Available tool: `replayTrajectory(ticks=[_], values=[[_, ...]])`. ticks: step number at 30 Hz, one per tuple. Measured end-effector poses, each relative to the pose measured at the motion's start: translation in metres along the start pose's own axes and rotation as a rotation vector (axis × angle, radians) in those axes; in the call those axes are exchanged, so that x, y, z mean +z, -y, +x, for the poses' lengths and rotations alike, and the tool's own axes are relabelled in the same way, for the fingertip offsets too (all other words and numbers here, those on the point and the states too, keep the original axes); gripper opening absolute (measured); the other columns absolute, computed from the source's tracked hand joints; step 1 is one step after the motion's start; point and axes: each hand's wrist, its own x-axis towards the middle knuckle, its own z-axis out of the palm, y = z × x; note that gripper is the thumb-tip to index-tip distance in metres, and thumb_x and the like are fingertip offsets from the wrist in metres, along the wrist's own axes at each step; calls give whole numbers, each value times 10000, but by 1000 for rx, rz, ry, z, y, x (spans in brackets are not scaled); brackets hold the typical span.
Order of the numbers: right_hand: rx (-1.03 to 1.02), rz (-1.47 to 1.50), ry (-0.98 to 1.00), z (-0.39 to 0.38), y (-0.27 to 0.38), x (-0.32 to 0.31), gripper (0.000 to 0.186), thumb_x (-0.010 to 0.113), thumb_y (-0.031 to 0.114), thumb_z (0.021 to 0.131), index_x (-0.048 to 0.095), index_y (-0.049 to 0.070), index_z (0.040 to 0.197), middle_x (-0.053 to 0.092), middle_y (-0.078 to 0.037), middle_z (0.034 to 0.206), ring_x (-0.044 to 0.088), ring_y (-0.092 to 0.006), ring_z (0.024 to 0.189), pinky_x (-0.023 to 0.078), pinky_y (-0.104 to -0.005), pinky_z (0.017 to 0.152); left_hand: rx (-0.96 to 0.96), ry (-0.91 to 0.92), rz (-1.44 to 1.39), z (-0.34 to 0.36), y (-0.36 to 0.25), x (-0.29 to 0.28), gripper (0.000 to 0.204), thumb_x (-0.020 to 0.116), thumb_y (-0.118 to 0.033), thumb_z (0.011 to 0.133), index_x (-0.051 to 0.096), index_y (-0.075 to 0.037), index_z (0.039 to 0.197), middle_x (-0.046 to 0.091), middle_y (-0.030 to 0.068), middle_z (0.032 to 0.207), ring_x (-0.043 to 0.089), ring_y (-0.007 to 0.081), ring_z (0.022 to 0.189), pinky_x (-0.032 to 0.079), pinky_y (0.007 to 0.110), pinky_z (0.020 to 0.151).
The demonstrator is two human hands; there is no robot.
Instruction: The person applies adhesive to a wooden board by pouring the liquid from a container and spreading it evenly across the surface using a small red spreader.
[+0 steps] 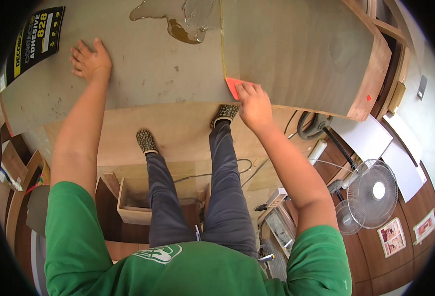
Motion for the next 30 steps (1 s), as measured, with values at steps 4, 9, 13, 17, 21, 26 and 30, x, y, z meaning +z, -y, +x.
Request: replayTrajectory(ticks=[4,9,13,17,21,26,30], values=[[28,13,56,-50,16,15,525,590,-15,754,608,66,1272,638,-127,1247,581,-333,1155,486,-437,967,23,-58,-21,2,8,6,789,394,-647,956,290,-177,1582,206,135,1667,113,362,1542,27,605,1213],[96,378,53,-74,34,0,440,537,-93,840,632,33,1251,656,-173,1193,627,-374,1056,513,-398,937,4,-24,-1,2,3,1,790,373,-638,960,270,-168,1586,170,143,1674,106,353,1545,15,589,1224],[186,656,-64,-32,55,-42,372,548,-89,878,638,8,1226,660,-200,1153,644,-389,1074,525,-402,922,11,-34,13,1,11,3,793,375,-637,962,252,-175,1596,171,137,1675,110,347,1545,21,586,1226],[-18,437,-366,75,47,-55,411,541,-55,876,615,49,1267,639,-180,1215,609,-373,1144,496,-416,976,17,-71,31,5,10,6,786,380,-636,966,249,-190,1600,176,123,1677,114,336,1546,27,584,1226],[50,-46,-285,158,19,-42,436,546,-2,826,613,57,1253,636,-152,1234,592,-365,1141,496,-460,961,8,-78,1,-4,-1,8,774,387,-647,968,273,-206,1594,186,104,1677,117,324,1549,30,586,1225],[163,98,-277,165,28,-59,357,518,73,867,617,35,1208,651,-187,1186,621,-395,1048,510,-457,920,-19,-85,84,4,12,10,761,392,-647,967,280,-230,1594,194,86,1678,127,307,1550,33,570,1232],[636,381,-168,172,5,-53,298,482,112,895,629,-16,1120,679,-250,1073,655,-413,972,521,-457,878,-17,-70,99,1,4,9,750,381,-623,973,273,-222,1598,177,92,1683,128,312,1549,30,566,1234]])
